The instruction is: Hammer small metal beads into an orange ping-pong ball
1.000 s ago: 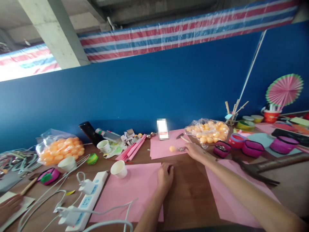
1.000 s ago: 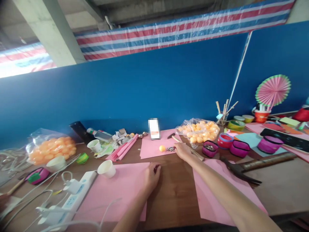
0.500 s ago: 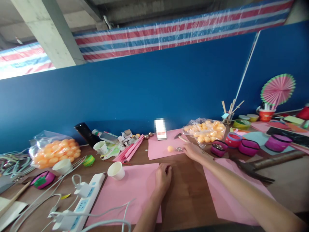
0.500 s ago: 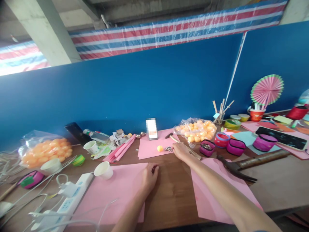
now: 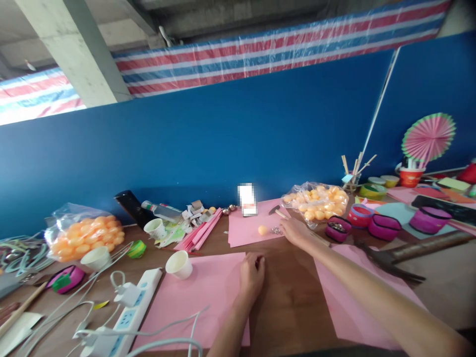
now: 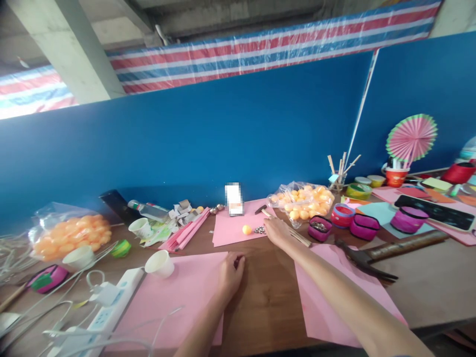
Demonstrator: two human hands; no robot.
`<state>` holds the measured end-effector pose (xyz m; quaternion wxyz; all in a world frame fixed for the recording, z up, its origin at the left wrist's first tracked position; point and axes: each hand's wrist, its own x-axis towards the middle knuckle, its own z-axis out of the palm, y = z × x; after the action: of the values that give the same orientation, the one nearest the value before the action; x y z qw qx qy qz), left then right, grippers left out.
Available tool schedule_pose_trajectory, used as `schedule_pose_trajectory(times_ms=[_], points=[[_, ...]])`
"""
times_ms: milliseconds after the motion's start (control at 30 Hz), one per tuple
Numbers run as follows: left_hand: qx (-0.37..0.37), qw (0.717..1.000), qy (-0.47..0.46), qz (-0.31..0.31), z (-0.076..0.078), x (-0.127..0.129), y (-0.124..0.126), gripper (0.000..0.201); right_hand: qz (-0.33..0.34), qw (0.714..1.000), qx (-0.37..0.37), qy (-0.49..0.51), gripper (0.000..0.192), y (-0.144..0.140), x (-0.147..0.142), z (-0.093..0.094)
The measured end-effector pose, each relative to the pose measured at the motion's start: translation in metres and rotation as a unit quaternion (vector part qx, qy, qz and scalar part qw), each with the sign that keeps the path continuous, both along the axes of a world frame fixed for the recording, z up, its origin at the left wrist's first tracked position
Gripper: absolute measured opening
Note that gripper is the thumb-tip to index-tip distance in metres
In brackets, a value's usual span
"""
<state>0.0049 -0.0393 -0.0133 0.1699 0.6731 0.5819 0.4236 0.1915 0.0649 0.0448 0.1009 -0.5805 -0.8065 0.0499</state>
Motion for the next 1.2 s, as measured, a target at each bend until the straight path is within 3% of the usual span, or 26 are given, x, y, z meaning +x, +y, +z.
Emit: schedule_pose_trajectory(times_ms=[167, 333, 500, 633, 733, 833, 900, 1000, 1200], points=[[-0.001, 1.000, -0.004, 0.003, 0.001, 0.000, -0.001, 0.019, 0.056, 0.996, 0.025, 0.059, 0.027, -0.003, -0.022, -0.002], [0.000, 1.000, 0.001, 0.005, 0.000, -0.001, 0.000, 0.019, 0.116, 0.985, 0.000, 0.127, 0.027, -0.005, -0.047, -0.012], [0.000, 1.000, -0.028, 0.000, -0.001, -0.001, 0.001, 0.019, 0.120, 0.970, -0.028, 0.209, 0.020, 0.001, -0.053, -0.020], [0.003, 0.994, -0.106, 0.020, -0.003, -0.002, 0.002, 0.022, 0.113, 0.950, -0.052, 0.288, 0.026, -0.007, -0.051, -0.021], [-0.009, 0.982, -0.183, 0.053, -0.006, -0.002, 0.004, 0.033, 0.115, 0.917, -0.103, 0.369, 0.032, -0.027, -0.048, -0.021], [-0.015, 0.972, -0.226, 0.060, -0.010, -0.003, 0.005, 0.044, 0.109, 0.819, -0.224, 0.517, 0.031, -0.046, -0.046, -0.021], [-0.010, 0.972, -0.228, 0.048, -0.010, -0.003, 0.005, 0.044, 0.108, 0.779, -0.272, 0.555, 0.032, -0.055, -0.046, -0.024], [-0.001, 0.977, -0.213, 0.026, -0.005, -0.003, 0.004, 0.039, 0.112, 0.757, -0.294, 0.573, 0.035, -0.063, -0.049, -0.029], [-0.005, 0.980, -0.197, 0.016, 0.008, -0.002, 0.000, 0.034, 0.097, 0.754, -0.277, 0.587, 0.037, -0.070, -0.054, -0.031]])
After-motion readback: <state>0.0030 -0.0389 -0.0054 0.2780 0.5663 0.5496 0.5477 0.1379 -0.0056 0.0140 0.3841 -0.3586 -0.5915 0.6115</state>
